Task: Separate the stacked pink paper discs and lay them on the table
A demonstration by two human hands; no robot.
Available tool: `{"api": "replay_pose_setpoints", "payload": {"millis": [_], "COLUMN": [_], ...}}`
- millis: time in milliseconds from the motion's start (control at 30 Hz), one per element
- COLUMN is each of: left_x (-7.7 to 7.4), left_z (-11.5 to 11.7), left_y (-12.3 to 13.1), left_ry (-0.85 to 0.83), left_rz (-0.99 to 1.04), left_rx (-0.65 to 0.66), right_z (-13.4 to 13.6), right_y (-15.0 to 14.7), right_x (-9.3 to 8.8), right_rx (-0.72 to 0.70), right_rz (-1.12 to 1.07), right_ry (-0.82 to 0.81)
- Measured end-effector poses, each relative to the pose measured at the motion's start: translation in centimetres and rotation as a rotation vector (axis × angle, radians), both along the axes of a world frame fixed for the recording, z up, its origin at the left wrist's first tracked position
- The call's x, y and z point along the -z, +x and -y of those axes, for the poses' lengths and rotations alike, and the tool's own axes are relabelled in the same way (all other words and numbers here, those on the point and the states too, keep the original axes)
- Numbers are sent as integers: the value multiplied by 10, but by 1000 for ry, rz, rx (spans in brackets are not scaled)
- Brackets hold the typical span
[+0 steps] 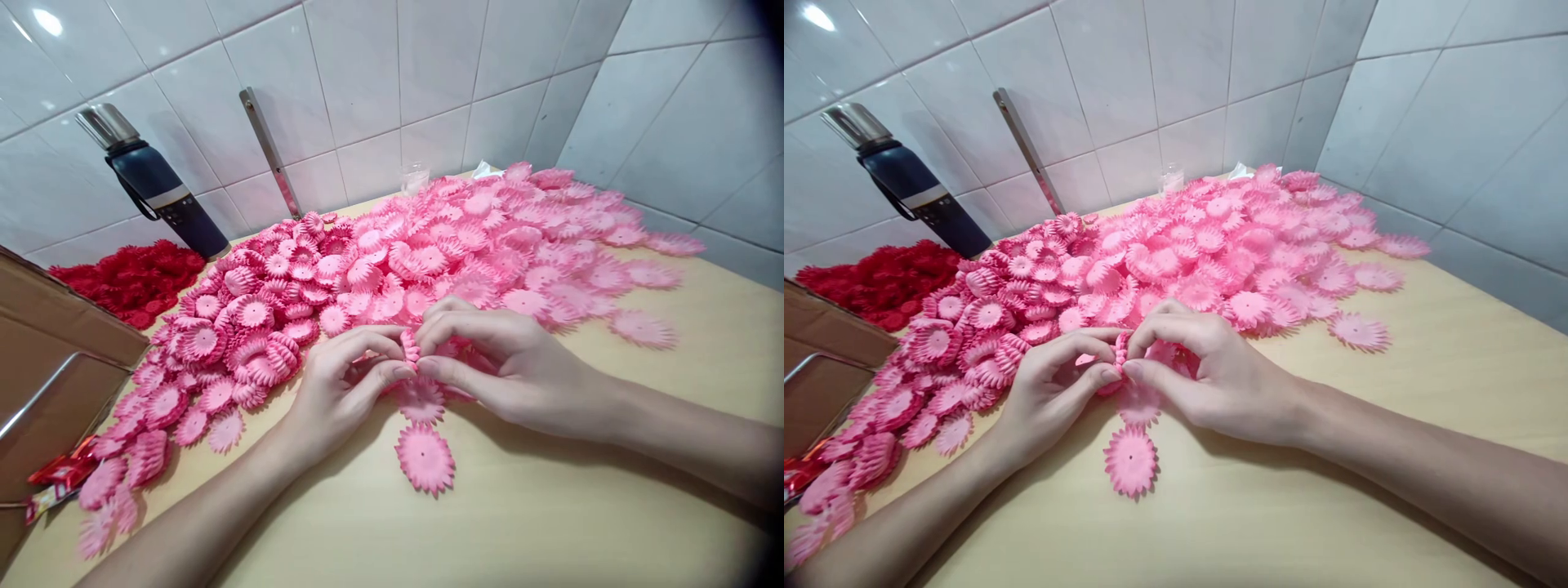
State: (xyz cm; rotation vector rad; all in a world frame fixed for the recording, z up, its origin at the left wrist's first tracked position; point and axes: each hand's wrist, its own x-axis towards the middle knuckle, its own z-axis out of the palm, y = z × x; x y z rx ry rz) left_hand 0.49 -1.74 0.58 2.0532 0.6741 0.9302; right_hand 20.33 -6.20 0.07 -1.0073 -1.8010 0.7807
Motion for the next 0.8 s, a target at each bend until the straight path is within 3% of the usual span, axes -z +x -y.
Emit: {"api": "replay_pose_setpoints", "payload": {"millis": [400, 800], "left_x": [0, -6], "left_z": [0, 3], "left_y": [0, 3], "left_ry": [-111, 8], "left_rz": [54, -24], "left_rx": [23, -48], "right_z": [2, 1], "right_y": [-1, -1], "right_x": [-4, -4], "right_rx": [9, 73], "right_rz": [-46, -52], "right_ry": [-76, -94]}}
